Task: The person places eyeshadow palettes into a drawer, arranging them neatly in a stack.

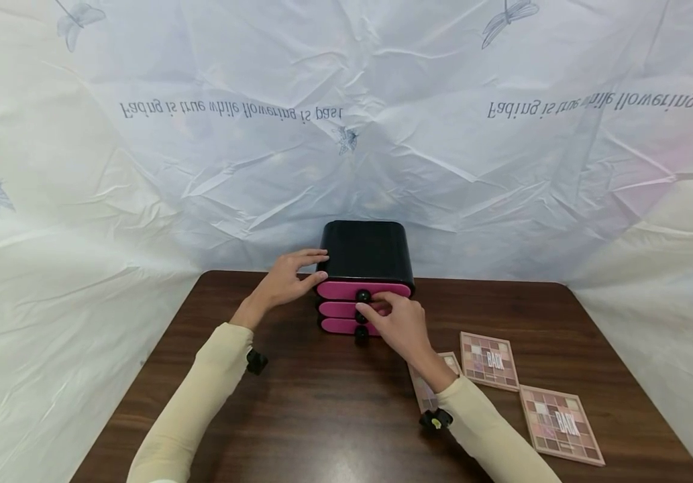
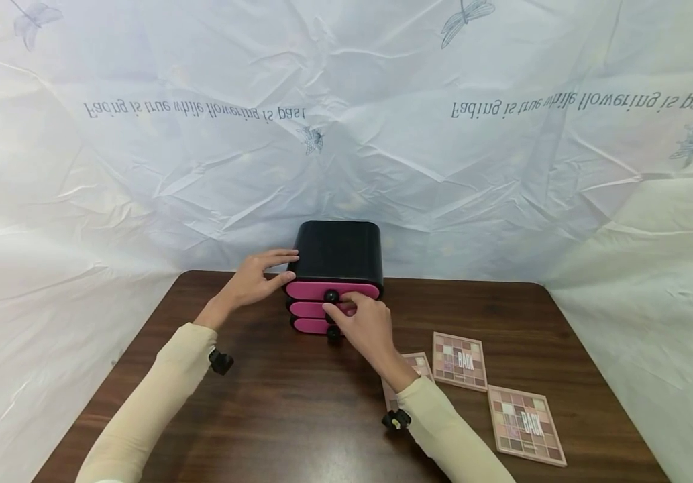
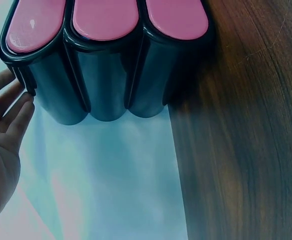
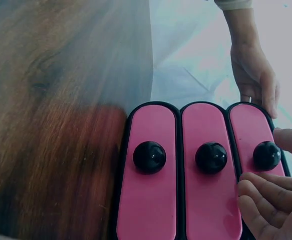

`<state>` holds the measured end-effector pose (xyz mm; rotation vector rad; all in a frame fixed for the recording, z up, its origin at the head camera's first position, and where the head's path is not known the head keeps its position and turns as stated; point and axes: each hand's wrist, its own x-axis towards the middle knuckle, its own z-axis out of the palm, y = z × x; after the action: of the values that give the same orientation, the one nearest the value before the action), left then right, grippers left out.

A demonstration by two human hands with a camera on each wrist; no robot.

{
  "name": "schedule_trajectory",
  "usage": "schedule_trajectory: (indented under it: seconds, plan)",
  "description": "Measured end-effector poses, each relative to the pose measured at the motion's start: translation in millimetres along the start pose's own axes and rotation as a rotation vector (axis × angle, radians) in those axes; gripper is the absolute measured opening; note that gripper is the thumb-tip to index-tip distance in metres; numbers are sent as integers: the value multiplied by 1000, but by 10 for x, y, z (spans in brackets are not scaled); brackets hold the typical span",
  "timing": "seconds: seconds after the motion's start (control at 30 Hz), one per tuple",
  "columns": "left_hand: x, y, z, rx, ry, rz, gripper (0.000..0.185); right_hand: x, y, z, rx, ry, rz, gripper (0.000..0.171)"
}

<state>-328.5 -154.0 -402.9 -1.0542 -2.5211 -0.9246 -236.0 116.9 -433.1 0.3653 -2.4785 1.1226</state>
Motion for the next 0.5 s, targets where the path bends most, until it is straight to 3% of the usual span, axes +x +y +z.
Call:
schedule_trajectory:
  seconds: [0.5]
  plan:
    - [-2,-12,18,-17,17,10,49,98,36,121,-16,68,-19,43]
